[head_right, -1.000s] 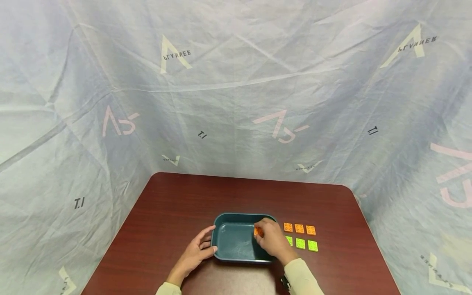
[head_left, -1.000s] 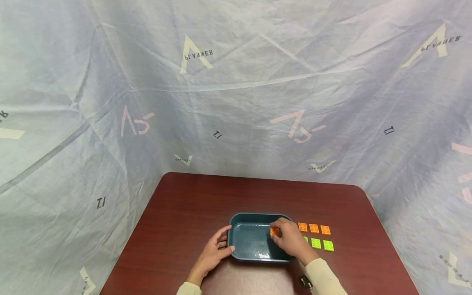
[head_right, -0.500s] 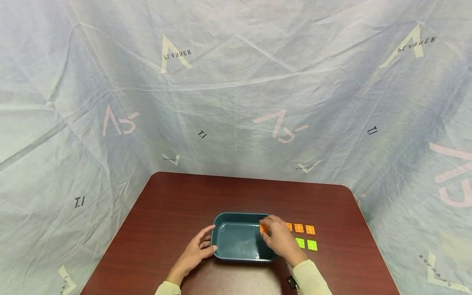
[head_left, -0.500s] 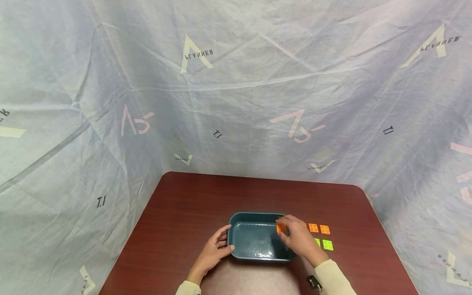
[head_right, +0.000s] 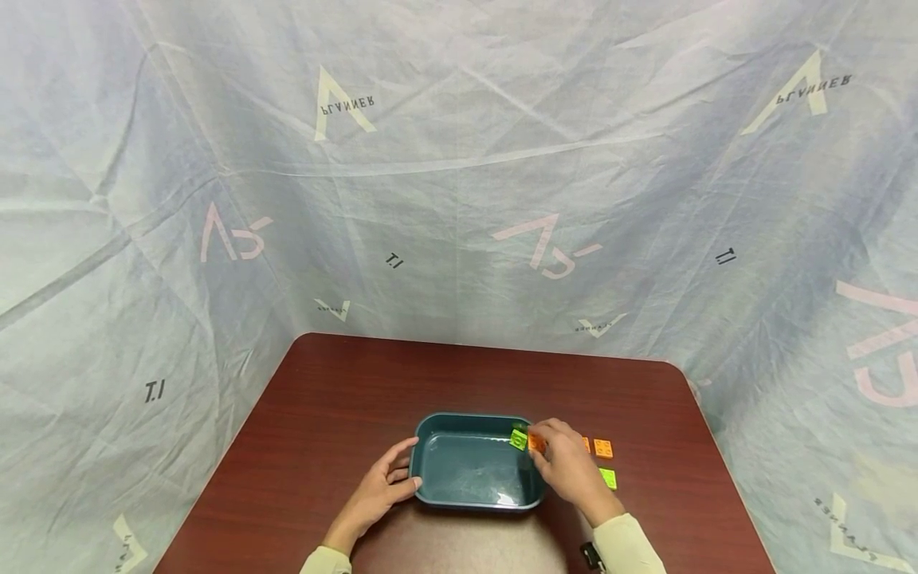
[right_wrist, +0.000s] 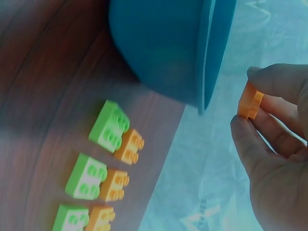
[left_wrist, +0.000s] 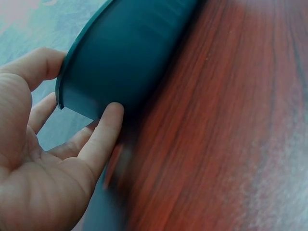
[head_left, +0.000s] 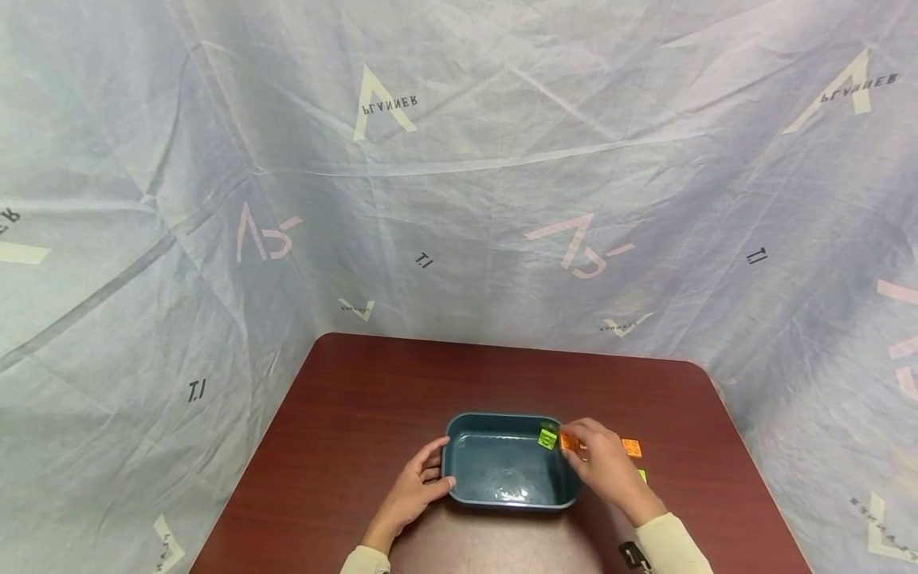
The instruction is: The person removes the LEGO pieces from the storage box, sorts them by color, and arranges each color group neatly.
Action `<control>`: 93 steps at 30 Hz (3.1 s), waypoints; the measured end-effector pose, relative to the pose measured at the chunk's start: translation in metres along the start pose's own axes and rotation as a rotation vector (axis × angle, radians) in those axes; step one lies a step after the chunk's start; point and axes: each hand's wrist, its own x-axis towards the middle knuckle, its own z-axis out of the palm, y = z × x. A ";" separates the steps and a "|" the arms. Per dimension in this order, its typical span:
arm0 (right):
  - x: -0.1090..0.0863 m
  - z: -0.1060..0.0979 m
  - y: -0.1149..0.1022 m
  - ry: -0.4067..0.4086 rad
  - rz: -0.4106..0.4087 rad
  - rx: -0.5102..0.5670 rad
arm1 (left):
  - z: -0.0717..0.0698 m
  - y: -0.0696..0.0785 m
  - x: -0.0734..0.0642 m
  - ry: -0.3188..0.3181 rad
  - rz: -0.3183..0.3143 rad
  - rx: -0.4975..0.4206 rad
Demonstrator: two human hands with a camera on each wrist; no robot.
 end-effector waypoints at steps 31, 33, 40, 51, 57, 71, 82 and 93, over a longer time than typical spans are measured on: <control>-0.015 -0.046 0.095 -0.044 0.139 -0.075 | -0.001 -0.002 0.000 -0.007 0.006 0.016; -0.016 -0.045 0.099 -0.036 0.134 -0.079 | -0.001 -0.002 0.001 -0.005 0.005 0.025; -0.024 -0.041 0.119 -0.061 0.171 -0.061 | -0.002 -0.003 0.001 -0.001 -0.018 0.034; -0.031 -0.036 0.141 -0.051 0.173 -0.086 | -0.003 -0.003 0.002 0.002 -0.014 0.038; -0.035 -0.030 0.150 -0.087 0.221 -0.082 | -0.003 -0.004 0.003 0.000 -0.006 0.034; -0.040 -0.021 0.160 -0.129 0.299 -0.080 | -0.001 -0.004 0.002 -0.005 0.001 0.020; -0.040 -0.016 0.166 -0.155 0.327 -0.094 | -0.001 0.000 0.000 -0.004 0.000 -0.001; -0.040 -0.015 0.170 -0.161 0.318 -0.096 | 0.000 -0.003 0.001 -0.003 -0.008 0.017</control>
